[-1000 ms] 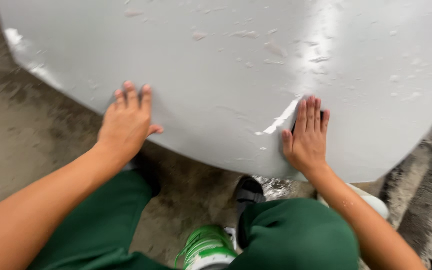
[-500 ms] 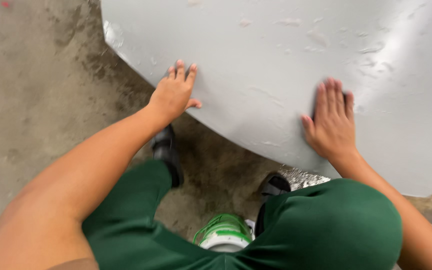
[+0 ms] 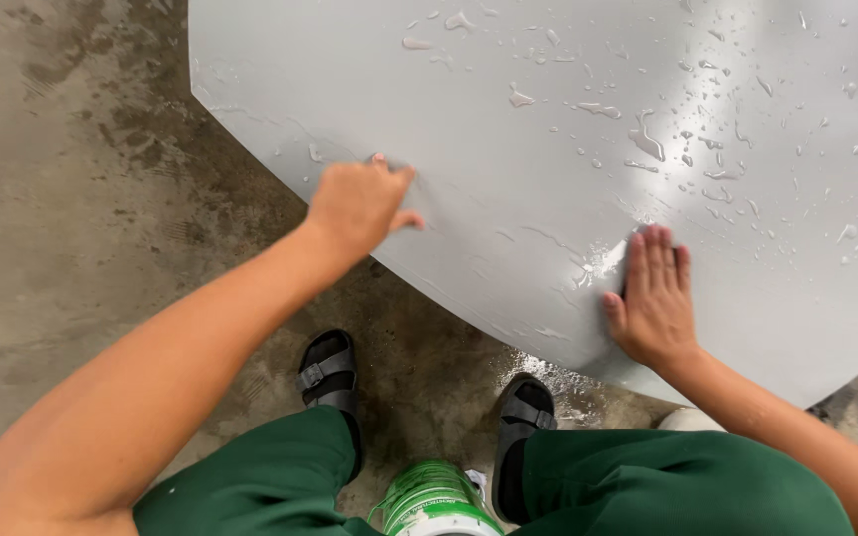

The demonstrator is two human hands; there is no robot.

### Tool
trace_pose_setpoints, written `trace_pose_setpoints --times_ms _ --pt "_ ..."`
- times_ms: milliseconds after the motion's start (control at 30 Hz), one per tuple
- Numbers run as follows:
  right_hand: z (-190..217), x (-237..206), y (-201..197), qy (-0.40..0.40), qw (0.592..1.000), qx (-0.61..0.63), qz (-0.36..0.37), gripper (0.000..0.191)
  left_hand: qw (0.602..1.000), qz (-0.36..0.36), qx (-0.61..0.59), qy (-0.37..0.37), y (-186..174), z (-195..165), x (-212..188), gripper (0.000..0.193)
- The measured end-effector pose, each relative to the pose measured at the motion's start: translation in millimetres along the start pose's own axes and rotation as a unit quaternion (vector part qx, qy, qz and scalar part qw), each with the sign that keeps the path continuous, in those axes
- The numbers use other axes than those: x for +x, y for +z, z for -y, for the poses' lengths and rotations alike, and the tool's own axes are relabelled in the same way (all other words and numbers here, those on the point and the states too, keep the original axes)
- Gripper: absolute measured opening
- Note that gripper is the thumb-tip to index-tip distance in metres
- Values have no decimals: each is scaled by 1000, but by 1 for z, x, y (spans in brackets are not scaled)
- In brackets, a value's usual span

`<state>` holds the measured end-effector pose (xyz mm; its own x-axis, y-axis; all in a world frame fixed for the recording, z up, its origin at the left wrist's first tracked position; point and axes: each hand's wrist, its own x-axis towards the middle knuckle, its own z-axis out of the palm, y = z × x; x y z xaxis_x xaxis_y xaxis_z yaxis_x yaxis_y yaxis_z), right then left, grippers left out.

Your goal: The person wets a large gray car hood panel lying on the workshop floor and sands its surface using a black sanding block, working the wet surface in strokes across different areas. They occasionally reposition the panel and reach into a white jug for water while continuing to sand.

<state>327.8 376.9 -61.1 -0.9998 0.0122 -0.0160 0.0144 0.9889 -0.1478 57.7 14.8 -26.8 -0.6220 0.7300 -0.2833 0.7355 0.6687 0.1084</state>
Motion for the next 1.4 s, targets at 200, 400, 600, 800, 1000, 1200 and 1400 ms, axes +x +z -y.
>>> trace_pose_setpoints --times_ms 200,400,600,800,1000,1200,1400 --pt "63 80 -19 -69 996 -27 50 83 980 -88 -83 -160 -32 85 24 131" --pt "142 173 -9 -74 991 -63 94 85 943 3 -210 -260 -12 124 36 152" --pt "220 264 14 -75 995 -37 57 81 940 -63 -232 -244 20 141 35 143" --pt "156 201 -2 -125 989 -33 71 78 933 -130 -248 -224 40 153 27 134" --pt "24 52 -41 -158 986 -38 40 73 935 -84 -275 -205 44 157 29 128" --pt "23 56 -15 -156 987 -26 33 76 928 -107 -282 -219 45 155 25 126" --pt "121 201 -5 -172 983 -37 46 79 928 -129 -278 -211 41 153 20 127"
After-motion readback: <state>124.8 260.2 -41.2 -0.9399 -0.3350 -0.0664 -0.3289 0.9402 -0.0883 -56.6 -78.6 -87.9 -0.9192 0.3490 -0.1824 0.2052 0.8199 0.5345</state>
